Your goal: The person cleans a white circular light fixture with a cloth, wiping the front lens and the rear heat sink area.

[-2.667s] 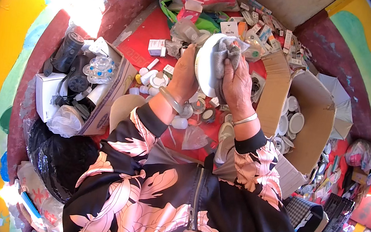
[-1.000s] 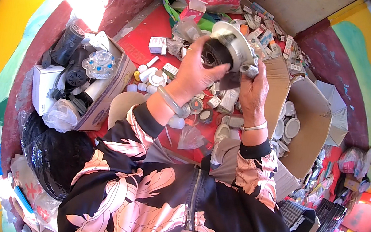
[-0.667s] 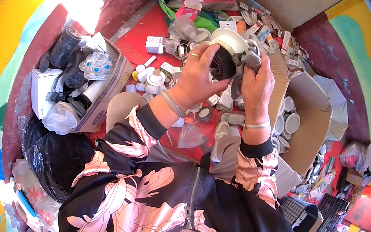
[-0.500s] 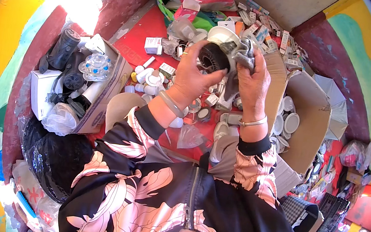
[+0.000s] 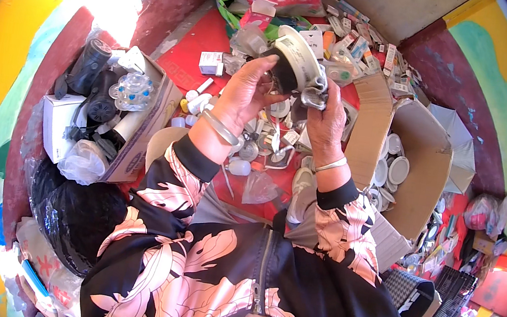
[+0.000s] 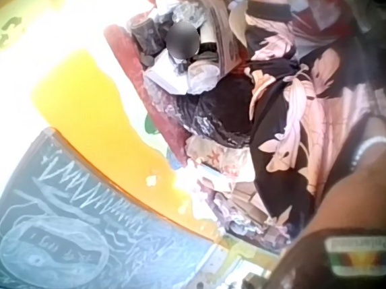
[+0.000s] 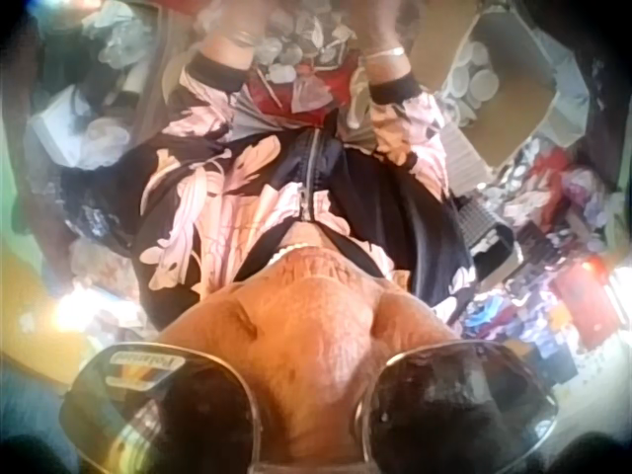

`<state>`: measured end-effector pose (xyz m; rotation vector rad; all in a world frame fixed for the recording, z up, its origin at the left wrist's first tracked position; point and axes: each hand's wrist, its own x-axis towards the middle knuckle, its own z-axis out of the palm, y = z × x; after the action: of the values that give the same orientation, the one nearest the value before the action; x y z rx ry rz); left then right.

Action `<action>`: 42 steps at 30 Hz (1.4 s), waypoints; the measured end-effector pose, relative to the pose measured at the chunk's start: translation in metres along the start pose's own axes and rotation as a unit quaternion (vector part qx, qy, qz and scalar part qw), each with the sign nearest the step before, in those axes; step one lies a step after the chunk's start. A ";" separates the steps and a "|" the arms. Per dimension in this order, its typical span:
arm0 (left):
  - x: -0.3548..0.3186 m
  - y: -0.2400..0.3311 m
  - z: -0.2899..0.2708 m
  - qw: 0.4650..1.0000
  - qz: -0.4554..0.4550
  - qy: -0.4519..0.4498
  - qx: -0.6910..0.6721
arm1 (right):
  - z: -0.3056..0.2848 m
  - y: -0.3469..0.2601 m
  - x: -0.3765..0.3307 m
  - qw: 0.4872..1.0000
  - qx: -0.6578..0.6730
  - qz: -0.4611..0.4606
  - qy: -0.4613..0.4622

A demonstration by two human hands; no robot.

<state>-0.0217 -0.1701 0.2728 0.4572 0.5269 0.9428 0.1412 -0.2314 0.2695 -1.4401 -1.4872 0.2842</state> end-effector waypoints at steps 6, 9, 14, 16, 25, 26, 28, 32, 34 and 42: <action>-0.008 -0.001 0.019 0.962 0.166 0.019 0.215 | -0.005 0.009 0.002 0.999 0.015 0.027 -0.007; -0.004 -0.012 0.012 0.854 0.305 0.028 0.420 | -0.010 0.004 0.006 0.999 -0.012 0.022 0.028; -0.009 -0.032 0.016 0.641 0.457 -0.002 0.616 | -0.032 -0.012 0.021 0.999 -0.008 0.026 0.034; -0.011 -0.032 0.019 0.666 0.440 0.004 0.602 | -0.036 -0.016 0.022 0.999 -0.025 0.023 0.016; 0.005 -0.030 0.010 0.957 0.165 0.088 0.220 | -0.025 0.020 0.021 0.989 0.071 0.099 0.087; 0.006 -0.029 0.010 0.957 0.153 0.096 0.229 | -0.028 0.020 0.022 0.965 0.149 0.193 0.097; 0.006 -0.028 0.009 0.954 0.129 0.111 0.246 | -0.031 0.014 0.022 0.971 0.189 0.100 0.107; -0.003 -0.035 0.021 0.949 0.159 0.083 0.260 | -0.017 -0.006 0.020 0.989 -0.113 -0.089 -0.041; -0.008 -0.033 0.029 0.948 0.188 0.062 0.249 | -0.004 -0.001 0.014 0.977 -0.197 -0.072 -0.023; -0.004 -0.034 0.020 0.951 0.210 0.052 0.220 | -0.009 -0.018 0.021 0.997 -0.038 -0.063 0.015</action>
<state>0.0095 -0.1935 0.2695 0.9530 0.7575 1.2667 0.1411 -0.2224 0.2969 -1.3965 -1.5706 0.1295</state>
